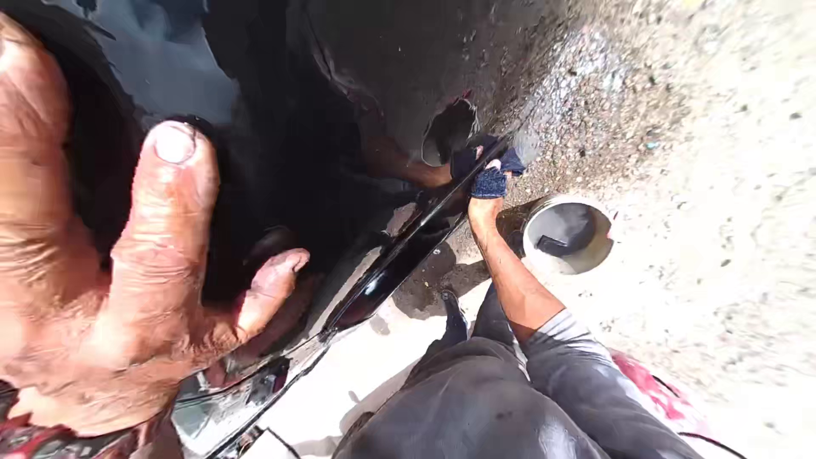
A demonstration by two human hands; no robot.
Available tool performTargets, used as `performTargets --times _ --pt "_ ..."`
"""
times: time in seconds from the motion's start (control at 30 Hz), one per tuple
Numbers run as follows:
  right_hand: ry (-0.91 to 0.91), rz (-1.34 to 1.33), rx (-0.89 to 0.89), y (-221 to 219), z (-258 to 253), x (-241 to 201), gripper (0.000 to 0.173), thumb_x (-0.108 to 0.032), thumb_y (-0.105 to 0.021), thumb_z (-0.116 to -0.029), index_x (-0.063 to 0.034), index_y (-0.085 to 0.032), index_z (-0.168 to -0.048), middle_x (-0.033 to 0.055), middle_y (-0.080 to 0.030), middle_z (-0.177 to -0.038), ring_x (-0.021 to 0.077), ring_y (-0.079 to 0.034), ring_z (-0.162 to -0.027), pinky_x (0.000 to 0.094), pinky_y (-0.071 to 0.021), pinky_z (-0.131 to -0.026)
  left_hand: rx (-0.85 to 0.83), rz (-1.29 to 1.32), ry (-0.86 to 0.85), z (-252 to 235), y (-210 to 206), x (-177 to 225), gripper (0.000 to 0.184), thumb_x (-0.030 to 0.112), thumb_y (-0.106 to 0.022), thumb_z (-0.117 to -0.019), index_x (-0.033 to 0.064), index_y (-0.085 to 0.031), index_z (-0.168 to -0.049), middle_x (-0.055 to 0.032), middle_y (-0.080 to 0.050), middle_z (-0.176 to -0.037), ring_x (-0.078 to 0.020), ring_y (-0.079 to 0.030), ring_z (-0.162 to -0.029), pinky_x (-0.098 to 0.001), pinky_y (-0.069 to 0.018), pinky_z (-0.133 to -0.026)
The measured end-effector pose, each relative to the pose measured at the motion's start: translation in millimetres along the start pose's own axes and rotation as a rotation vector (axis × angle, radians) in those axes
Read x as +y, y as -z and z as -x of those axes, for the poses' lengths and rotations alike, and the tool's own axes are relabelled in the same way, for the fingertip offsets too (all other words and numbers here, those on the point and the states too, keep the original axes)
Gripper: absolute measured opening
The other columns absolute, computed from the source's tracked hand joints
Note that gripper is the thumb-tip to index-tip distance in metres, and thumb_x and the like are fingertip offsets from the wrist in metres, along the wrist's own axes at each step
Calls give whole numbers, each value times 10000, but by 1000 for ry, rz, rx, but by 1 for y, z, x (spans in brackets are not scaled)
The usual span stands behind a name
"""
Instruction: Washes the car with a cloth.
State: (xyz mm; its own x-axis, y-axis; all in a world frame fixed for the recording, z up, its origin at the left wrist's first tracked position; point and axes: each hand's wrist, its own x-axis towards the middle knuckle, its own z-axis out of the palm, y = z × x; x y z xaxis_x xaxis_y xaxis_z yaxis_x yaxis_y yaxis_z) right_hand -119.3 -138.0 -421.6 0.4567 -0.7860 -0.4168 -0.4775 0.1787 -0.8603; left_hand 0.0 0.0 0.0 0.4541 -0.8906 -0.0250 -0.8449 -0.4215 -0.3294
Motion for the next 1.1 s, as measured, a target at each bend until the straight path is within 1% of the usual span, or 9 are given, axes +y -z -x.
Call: performTargets --times 0.07,0.2,0.4,0.53,0.63,0.87,0.97,1.03,1.1 --pt "54 35 14 -6 41 -18 578 -270 -515 -1030 10 -407 -1525 258 -329 -1612 339 -262 -1539 483 -213 -1271 85 10 -3 -10 -1 0 785 622 -588 -936 175 -449 -1566 -191 -459 -1559 -383 -490 -1386 -598 -353 -1142" --pt "-58 26 -1 -25 129 -46 579 -318 -433 -1062 -6 -377 -1547 256 -309 -1622 354 -301 -1517 528 -288 -1227 192 409 -124 46 17 41 454 342 -564 -1014 77 -638 -1375 -188 -437 -1589 -400 -365 -1496 -600 -268 -1243" --pt "26 109 -24 -76 307 -60 672 -220 -553 -973 121 -339 -1512 399 -243 -1579 473 -229 -1516 504 -225 -1264 -124 747 -47 317 -24 64 355 332 -485 -1069 140 -696 -1281 -68 -660 -1366 -230 -611 -1279 -442 -460 -1122" --pt "32 263 -95 -110 405 -48 586 -220 -538 -1009 77 -422 -1500 395 -313 -1550 483 -301 -1484 516 -283 -1238 -293 712 215 501 -47 37 412 392 -476 -1053 149 -689 -1309 -54 -668 -1354 -255 -629 -1255 -496 -498 -1067" --pt "29 183 -40 -111 410 -63 572 -215 -525 -1027 75 -402 -1504 359 -338 -1553 444 -327 -1475 517 -278 -1235 -420 727 457 619 -56 20 439 408 -514 -1034 134 -672 -1338 -99 -667 -1351 -312 -630 -1256 -556 -487 -1074" --pt "446 -111 76 -90 393 -177 543 -108 -581 -981 72 -422 -1467 251 -535 -1431 287 -527 -1335 438 -450 -1121 -720 960 945 833 -121 34 448 347 -580 -1038 48 -636 -1367 -241 -631 -1360 -444 -604 -1264 -652 -464 -1061" --pt "793 81 15 -95 448 -208 710 -200 -537 -1021 142 -207 -1549 330 -288 -1595 345 -311 -1508 389 -264 -1254 -778 1113 1185 908 -155 81 481 363 -546 -1055 23 -605 -1390 -267 -619 -1366 -467 -580 -1285 -668 -436 -1075" --pt "1079 343 0 -101 483 -217 754 -384 -441 -1064 199 -274 -1511 415 -232 -1591 487 -210 -1530 513 -111 -1293 -735 1230 1330 953 -179 131 437 330 -535 -1064 -2 -641 -1327 -278 -665 -1271 -467 -616 -1229 -676 -445 -1052" --pt "1252 541 -22 -112 509 -227 897 -587 -312 -1050 198 -353 -1480 437 -244 -1575 549 -190 -1516 581 -77 -1280 -689 1344 1462 986 -192 186 376 287 -530 -1066 -22 -690 -1211 -279 -696 -1173 -451 -649 -1162 -666 -468 -1022"
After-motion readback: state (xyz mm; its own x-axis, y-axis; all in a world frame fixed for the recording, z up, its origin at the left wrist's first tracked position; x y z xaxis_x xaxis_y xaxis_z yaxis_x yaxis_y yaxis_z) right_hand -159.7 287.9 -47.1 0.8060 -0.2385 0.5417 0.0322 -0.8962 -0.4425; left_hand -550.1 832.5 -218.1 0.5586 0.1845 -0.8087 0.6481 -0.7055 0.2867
